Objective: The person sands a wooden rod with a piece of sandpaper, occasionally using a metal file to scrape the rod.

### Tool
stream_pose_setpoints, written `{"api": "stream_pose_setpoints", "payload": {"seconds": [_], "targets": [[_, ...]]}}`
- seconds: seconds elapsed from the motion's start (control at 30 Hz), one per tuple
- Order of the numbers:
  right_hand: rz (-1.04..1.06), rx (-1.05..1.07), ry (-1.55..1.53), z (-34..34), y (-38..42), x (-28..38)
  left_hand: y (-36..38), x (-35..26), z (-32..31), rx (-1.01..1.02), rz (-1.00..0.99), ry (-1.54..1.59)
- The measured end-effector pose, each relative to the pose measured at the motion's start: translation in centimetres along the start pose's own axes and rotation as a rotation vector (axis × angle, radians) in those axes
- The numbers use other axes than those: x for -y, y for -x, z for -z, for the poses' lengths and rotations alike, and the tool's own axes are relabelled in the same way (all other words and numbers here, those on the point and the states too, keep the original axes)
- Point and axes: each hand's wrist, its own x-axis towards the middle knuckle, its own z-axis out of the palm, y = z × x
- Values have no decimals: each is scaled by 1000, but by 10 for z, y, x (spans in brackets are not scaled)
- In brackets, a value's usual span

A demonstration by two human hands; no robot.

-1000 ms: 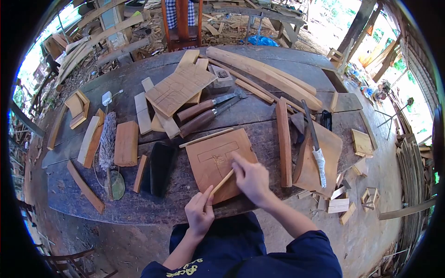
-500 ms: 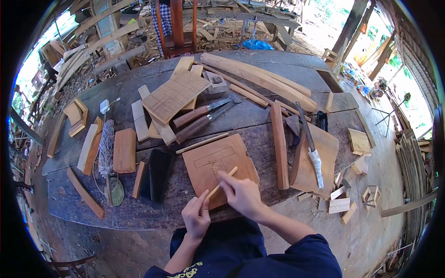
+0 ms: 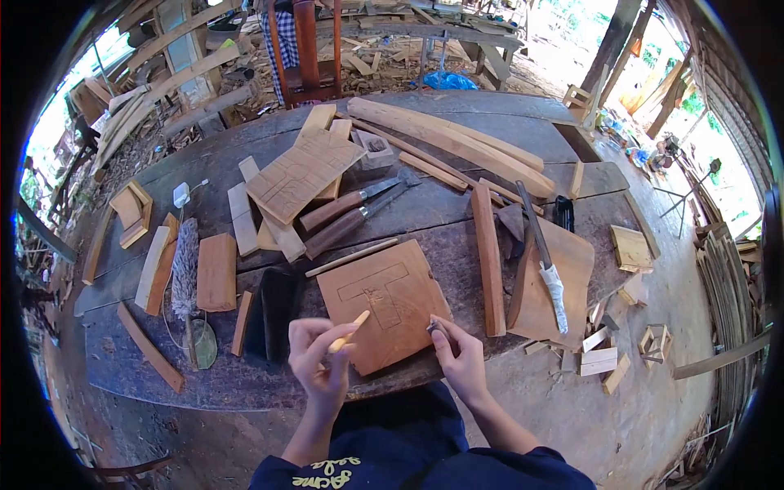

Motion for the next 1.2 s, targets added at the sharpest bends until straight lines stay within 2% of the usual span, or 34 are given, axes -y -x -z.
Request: {"api": "stream_pose_setpoints", "payload": {"seconds": [0.07, 0.13, 0.27, 0.33, 0.47, 0.57, 0.6, 0.63, 0.67, 0.77, 0.8, 0.83, 0.97, 1.0, 1.07, 1.1, 1.17, 1.2], "targets": [[-46, -14, -48, -2, 3, -3, -13, -5, -12, 50, 40, -32], [-136, -51, -163, -5, 4, -5, -21, 6, -29, 215, 1, 10], [-125, -84, -204, -9, 2, -6, -8, 34, -48, 255, 75, 75], [-155, -57, -186, -7, 1, -12, -3, 29, -40, 402, 495, 143], [-143, -43, -151, -6, -1, -12, 9, 20, -39, 264, 410, 118], [-107, -64, -159, -6, -2, -3, 14, -1, -36, 253, 525, 116], [-8, -93, -93, -4, -3, 3, 16, -6, -30, 252, 522, 113], [91, -123, -26, -4, -4, 10, 18, -10, -24, 351, 554, 124], [90, -123, -30, -3, -3, 20, 23, -12, -20, 451, 586, 134], [115, -43, 34, -2, 1, 42, 39, -16, -21, 478, 644, 180], [199, 72, 112, -4, 2, 44, 42, -19, -21, 517, 681, 190], [282, 188, 191, -6, 4, 45, 46, -20, -25, 480, 625, 238], [369, 55, 180, -13, -16, 35, 47, -29, -22, 504, 741, 269], [370, 55, 179, -13, -17, 37, 46, -29, -21, 517, 748, 276], [195, 22, 94, -15, -16, 44, 47, -28, -21, 530, 754, 282], [195, 21, 92, -16, -10, 46, 50, -25, -23, 505, 708, 272], [253, 292, 140, -19, 5, 47, 52, -24, -23, 485, 663, 259], [252, 290, 136, -18, 2, 44, 50, -24, -21, 504, 651, 245]]}}
